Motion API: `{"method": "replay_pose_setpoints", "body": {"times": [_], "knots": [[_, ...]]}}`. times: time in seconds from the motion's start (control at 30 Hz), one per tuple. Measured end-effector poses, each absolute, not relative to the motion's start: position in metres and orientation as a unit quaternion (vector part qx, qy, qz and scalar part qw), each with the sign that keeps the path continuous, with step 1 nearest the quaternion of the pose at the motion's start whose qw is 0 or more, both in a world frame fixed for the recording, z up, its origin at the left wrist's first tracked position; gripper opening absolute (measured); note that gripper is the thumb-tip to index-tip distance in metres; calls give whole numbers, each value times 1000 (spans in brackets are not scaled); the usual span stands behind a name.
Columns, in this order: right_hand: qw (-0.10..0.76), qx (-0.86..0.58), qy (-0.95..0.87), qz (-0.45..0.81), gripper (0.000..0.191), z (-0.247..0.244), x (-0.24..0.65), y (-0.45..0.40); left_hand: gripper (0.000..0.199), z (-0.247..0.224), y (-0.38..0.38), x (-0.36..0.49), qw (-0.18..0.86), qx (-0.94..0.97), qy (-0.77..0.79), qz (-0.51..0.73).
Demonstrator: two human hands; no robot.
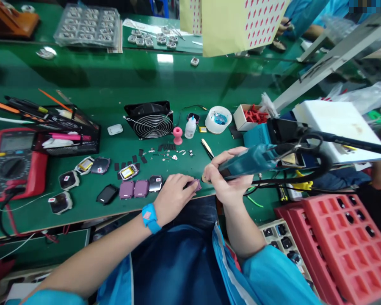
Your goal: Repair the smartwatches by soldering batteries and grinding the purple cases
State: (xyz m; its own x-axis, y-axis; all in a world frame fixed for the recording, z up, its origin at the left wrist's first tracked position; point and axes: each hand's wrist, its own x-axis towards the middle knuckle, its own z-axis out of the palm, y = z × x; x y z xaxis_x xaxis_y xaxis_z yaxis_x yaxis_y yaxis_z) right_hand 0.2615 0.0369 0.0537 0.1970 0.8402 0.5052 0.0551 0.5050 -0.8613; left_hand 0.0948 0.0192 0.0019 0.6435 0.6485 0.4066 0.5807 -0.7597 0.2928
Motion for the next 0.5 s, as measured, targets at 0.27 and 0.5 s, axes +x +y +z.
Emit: {"method": "replay_pose_setpoints", "body": {"times": [0.27, 0.5], "knots": [[682, -366, -538, 335, 44, 53, 251, 41, 10, 0, 20, 93, 96, 904, 338, 245], [664, -409, -526, 338, 42, 50, 249, 43, 8, 2, 23, 93, 111, 902, 357, 217]]}}
